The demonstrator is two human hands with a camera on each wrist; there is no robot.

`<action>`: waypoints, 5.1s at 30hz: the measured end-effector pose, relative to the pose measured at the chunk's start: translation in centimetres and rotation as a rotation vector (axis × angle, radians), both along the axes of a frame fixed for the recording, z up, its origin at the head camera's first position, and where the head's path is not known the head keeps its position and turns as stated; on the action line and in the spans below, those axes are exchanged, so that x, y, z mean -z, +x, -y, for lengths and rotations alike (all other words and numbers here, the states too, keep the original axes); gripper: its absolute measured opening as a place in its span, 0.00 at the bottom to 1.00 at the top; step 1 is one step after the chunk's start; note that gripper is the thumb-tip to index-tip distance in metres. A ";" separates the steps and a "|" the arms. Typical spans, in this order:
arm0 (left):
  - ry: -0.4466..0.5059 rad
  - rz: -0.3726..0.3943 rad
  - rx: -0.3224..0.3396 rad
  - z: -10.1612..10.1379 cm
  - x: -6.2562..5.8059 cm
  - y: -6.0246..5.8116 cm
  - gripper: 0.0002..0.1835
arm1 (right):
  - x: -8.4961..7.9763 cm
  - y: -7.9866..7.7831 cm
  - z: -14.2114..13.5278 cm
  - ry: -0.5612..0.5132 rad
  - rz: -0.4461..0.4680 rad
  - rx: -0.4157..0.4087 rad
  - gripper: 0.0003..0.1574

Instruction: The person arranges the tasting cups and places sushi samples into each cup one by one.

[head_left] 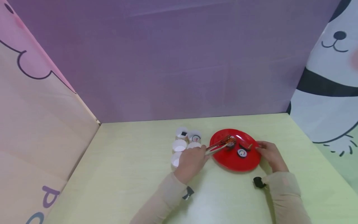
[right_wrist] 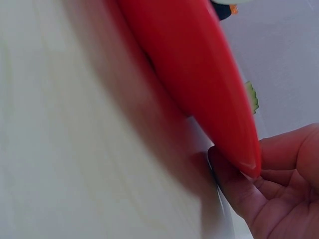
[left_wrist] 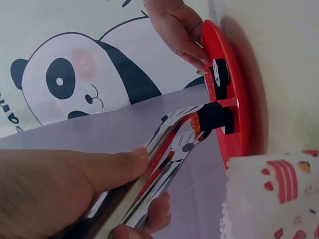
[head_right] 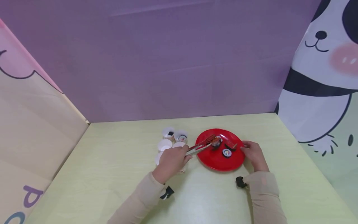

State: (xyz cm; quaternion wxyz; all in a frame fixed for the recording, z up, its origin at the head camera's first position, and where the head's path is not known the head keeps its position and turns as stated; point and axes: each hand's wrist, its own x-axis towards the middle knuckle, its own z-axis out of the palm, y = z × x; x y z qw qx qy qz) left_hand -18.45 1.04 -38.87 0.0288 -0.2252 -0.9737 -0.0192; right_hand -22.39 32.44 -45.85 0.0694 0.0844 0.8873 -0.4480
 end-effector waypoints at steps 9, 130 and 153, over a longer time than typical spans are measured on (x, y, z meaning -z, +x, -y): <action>0.014 -0.035 -0.013 1.3 -0.6 0.3 0.16 | -0.1 0.3 0.1 -0.001 -0.019 -0.010 0.29; 0.090 -0.118 -0.148 15.3 -2.3 3.3 0.13 | 0.0 0.0 0.0 -0.005 0.020 0.010 0.30; 0.055 -0.027 -0.150 14.7 -1.8 2.3 0.12 | -0.1 -0.1 0.0 -0.033 0.095 0.026 0.32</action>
